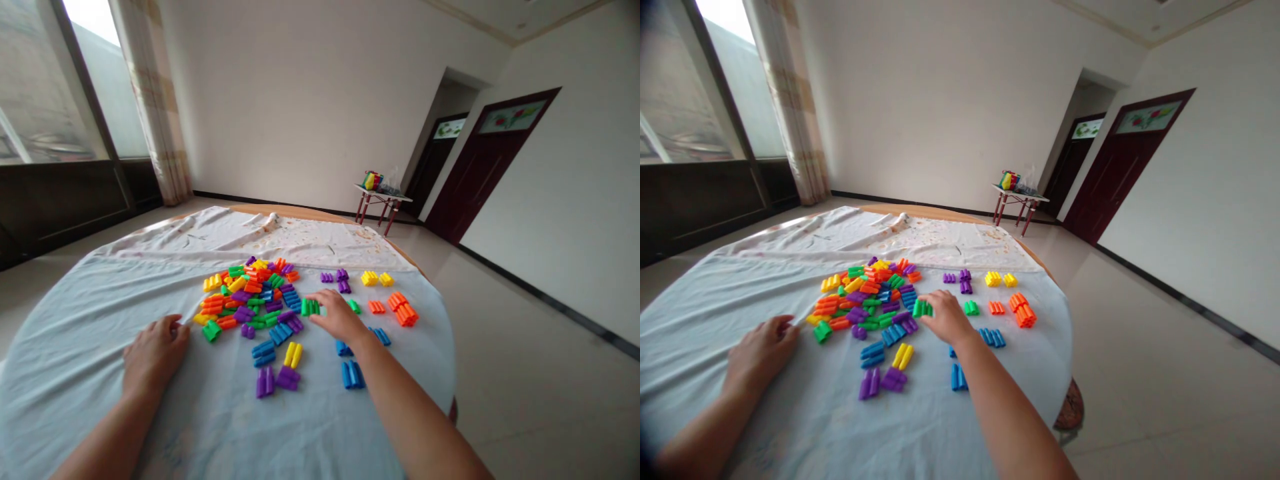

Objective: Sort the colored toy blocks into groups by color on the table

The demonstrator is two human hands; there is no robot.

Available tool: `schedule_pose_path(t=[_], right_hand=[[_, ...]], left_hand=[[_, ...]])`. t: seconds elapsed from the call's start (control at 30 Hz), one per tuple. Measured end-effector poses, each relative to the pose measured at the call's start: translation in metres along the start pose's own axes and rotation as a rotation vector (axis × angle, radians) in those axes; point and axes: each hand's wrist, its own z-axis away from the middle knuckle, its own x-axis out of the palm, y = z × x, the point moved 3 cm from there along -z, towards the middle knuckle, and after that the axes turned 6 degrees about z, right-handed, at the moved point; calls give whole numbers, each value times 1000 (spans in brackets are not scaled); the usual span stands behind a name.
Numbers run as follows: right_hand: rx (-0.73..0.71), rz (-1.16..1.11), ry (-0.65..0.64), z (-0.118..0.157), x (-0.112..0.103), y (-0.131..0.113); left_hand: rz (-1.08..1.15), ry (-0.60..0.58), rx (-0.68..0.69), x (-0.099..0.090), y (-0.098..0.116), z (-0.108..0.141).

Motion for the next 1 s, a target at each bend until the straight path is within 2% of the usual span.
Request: schedule_pose_path(t=[0.13, 0.23, 0.43, 0.6, 0.83, 1.0], right_hand=[[91, 188, -87, -10, -9, 42], [99, 235, -159, -14, -3, 55], [93, 248, -229, -21, 23, 49], [144, 318, -270, -21, 33, 53], [170, 356, -289, -18, 34, 58], [176, 332, -258, -19, 15, 57]], left_hand=[[-3, -1, 0, 0, 0, 0], [-6, -1, -4, 0, 0, -1], [-13, -1, -3, 0, -1, 0], [-13, 5, 0, 1, -2, -1], [-10, 9, 0, 0, -1, 0], [-10, 9, 3, 0, 0, 0]])
